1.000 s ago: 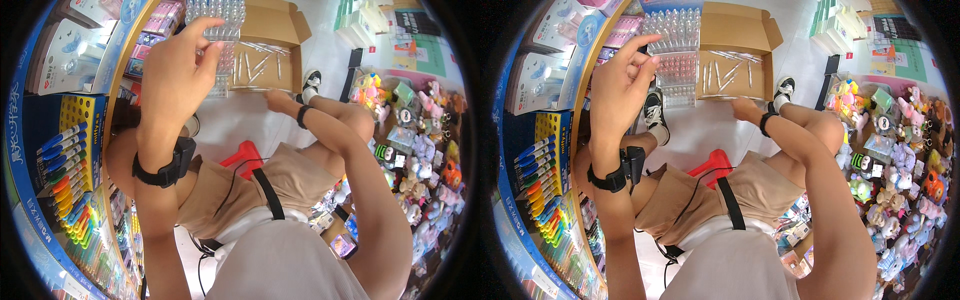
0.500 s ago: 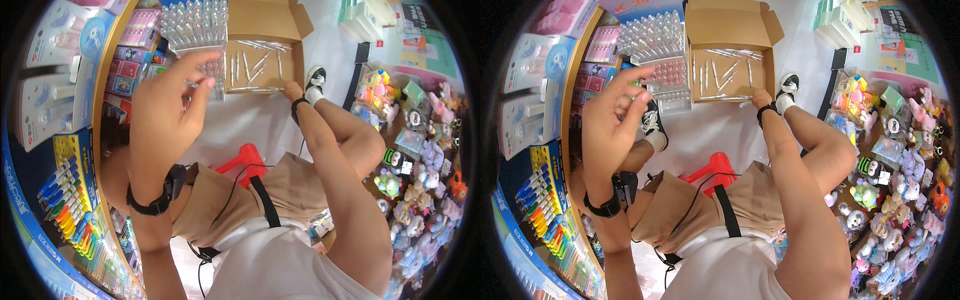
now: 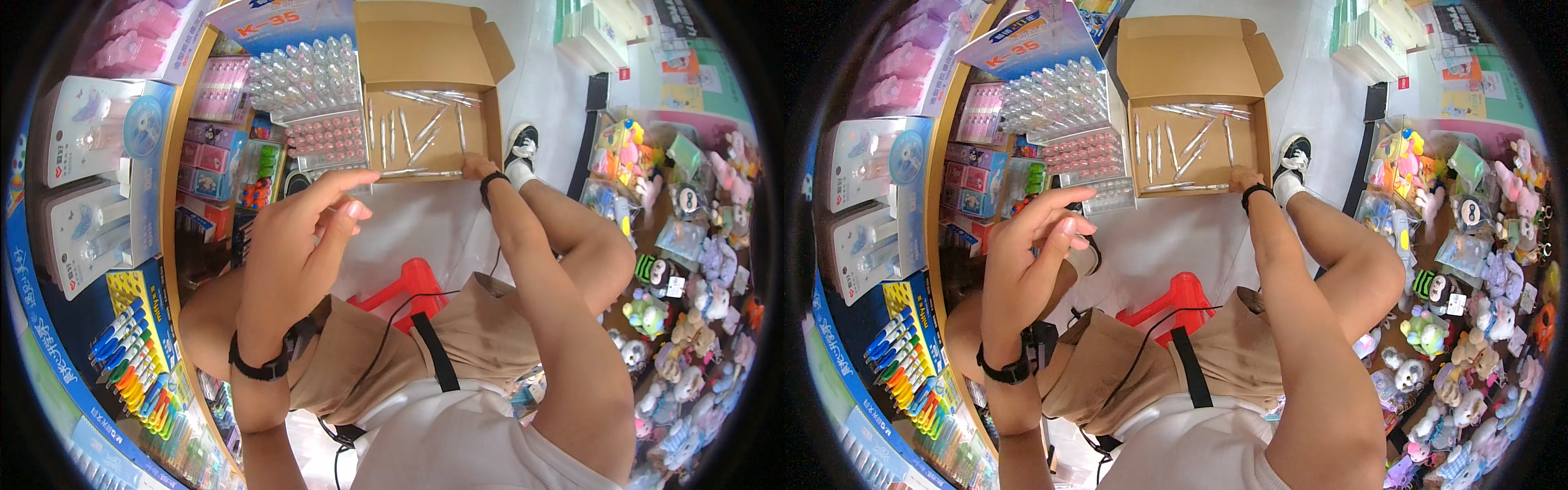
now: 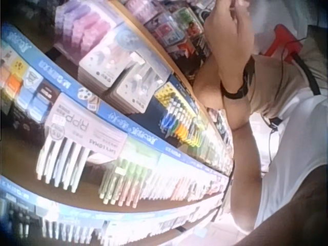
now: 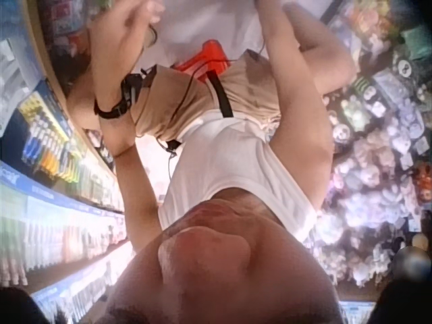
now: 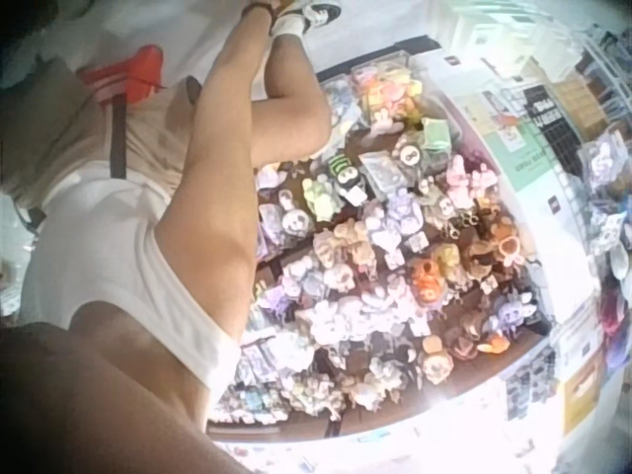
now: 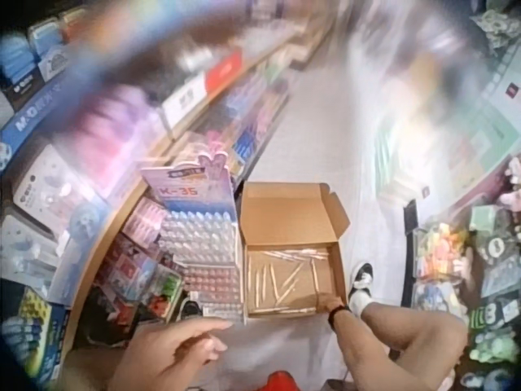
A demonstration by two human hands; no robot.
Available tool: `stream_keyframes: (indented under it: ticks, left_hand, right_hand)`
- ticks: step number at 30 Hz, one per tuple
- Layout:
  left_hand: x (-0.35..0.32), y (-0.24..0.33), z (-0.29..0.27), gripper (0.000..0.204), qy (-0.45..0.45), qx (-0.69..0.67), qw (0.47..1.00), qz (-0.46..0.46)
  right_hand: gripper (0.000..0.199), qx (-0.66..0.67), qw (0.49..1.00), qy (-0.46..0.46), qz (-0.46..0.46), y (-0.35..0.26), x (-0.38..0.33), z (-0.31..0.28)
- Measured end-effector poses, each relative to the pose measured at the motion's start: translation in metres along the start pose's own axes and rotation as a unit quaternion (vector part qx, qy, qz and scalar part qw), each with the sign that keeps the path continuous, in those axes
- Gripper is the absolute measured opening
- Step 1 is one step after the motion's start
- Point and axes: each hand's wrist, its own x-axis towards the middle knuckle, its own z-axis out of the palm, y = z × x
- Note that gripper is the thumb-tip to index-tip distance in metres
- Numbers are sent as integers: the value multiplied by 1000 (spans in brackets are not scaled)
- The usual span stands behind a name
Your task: The person assembles pens by inserting ink refills into barrels and attaching caps while sitting in a stationery store aisle. They take pen components from a cardboard box and place completed pens into a plastic tray.
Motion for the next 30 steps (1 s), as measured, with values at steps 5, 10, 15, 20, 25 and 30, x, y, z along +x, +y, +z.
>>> stream_keyframes:
  ticks: [5,10,15,20,25,30]
  left_hand:
    - [-5,-7,7,25,10,-10,1000,17]
    - [-3,-5,10,26,-3,25,996,80]
    - [-4,-12,14,24,11,96,987,132]
    - [3,-24,27,24,1,126,980,157]
    - [7,-12,22,25,-7,180,976,124]
    - [4,-19,18,28,-12,188,975,120]
  right_hand:
    - [30,43,998,27,-46,1,-10,-3]
    - [27,56,993,43,-96,26,-31,-14]
    - [27,9,977,56,-205,4,-51,-48]
    - [31,102,962,156,-199,-11,-84,-52]
    - [36,189,965,169,-69,-19,-68,-8]
    - [37,114,979,130,-104,-56,-63,4]
